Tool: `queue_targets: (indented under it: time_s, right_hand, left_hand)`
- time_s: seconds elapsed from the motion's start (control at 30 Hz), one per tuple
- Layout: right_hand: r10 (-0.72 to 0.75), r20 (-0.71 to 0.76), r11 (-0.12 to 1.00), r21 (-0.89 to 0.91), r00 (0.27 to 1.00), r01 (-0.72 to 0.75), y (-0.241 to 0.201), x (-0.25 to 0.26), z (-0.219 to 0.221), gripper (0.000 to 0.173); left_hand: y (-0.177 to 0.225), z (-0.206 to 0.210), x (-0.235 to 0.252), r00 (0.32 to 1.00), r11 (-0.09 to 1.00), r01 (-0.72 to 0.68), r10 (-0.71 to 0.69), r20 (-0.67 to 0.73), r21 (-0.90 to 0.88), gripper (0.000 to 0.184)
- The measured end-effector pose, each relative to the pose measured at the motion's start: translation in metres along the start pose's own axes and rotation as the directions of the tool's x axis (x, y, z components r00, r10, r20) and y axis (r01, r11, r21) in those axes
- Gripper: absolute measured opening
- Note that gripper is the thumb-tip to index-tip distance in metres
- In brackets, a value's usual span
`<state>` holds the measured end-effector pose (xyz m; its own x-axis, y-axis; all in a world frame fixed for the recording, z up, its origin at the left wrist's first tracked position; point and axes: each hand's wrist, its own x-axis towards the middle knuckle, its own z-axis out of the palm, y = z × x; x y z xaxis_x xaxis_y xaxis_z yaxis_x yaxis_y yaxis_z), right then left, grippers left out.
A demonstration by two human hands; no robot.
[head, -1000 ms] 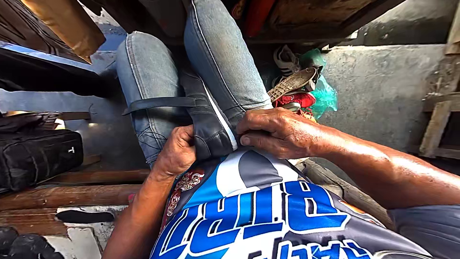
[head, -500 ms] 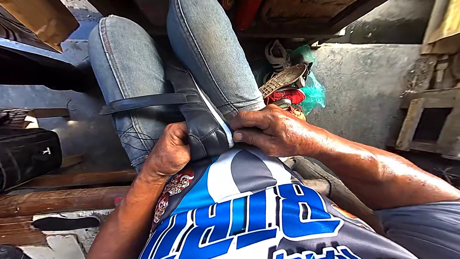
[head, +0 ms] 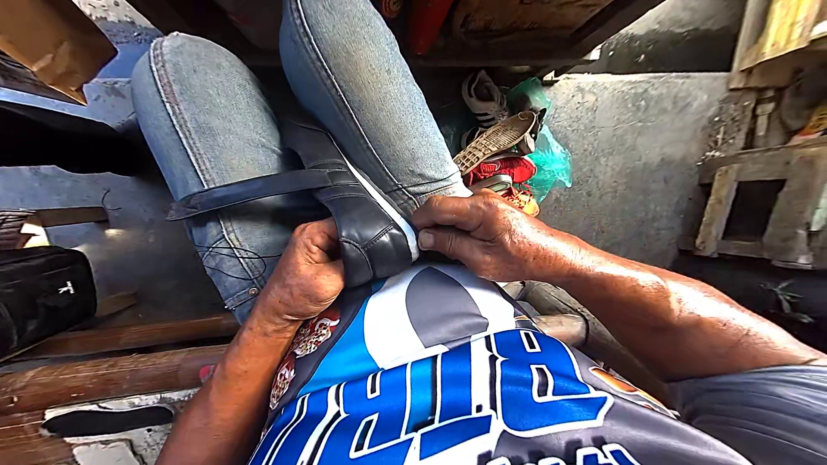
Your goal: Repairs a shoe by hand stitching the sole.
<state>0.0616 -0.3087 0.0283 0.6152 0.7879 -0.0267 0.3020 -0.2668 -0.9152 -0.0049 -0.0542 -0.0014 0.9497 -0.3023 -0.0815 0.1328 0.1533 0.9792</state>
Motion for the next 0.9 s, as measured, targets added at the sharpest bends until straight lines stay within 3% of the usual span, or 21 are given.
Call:
queue_targets:
  time_s: [0.2, 0.3, 0.4, 0.53, 0.67, 0.8, 0.9]
  right_hand:
    - [0.073, -0.172, 0.994, -0.062, 0.982, -0.085, 0.020, -0.009, -0.009, 0.021]
    - [0.200, -0.394, 0.967, -0.066, 0.897, -0.245, 0.034, -0.017, -0.027, 0.022]
    - [0.223, -0.451, 0.966, -0.016, 0.864, -0.257, 0.042, -0.027, -0.029, 0.022]
    - [0.257, -0.342, 0.926, 0.356, 0.904, -0.128, 0.026, -0.027, -0.025, 0.023]
    - [0.175, -0.203, 0.702, 0.712, 0.963, 0.022, 0.002, -0.013, -0.015, 0.028]
    - [-0.060, -0.053, 0.607, 0.791, 0.997, 0.079, -0.015, 0.007, -0.003, 0.027]
    - [-0.183, 0.034, 0.753, 0.647, 0.982, 0.118, -0.020, 0.013, -0.001, 0.024]
  left_hand:
    - [-0.003, -0.001, 0.000, 1.000, 0.999, -0.009, 0.009, 0.015, -0.037, 0.024]
    - [-0.004, -0.001, 0.002, 1.000, 0.998, -0.008, 0.009, 0.020, -0.067, 0.026]
    - [-0.004, 0.001, 0.001, 0.999, 0.997, -0.017, 0.015, -0.029, -0.072, 0.026]
    - [0.008, -0.008, 0.003, 0.984, 0.985, -0.110, 0.088, -0.155, -0.136, 0.017]
    - [0.029, -0.022, 0.007, 0.948, 0.972, -0.218, 0.231, -0.219, 0.083, 0.016]
    - [0.035, -0.028, 0.002, 0.918, 0.905, -0.168, 0.288, -0.272, 0.391, 0.014]
    - [0.040, -0.035, -0.005, 0.915, 0.882, -0.139, 0.288, -0.282, 0.449, 0.017]
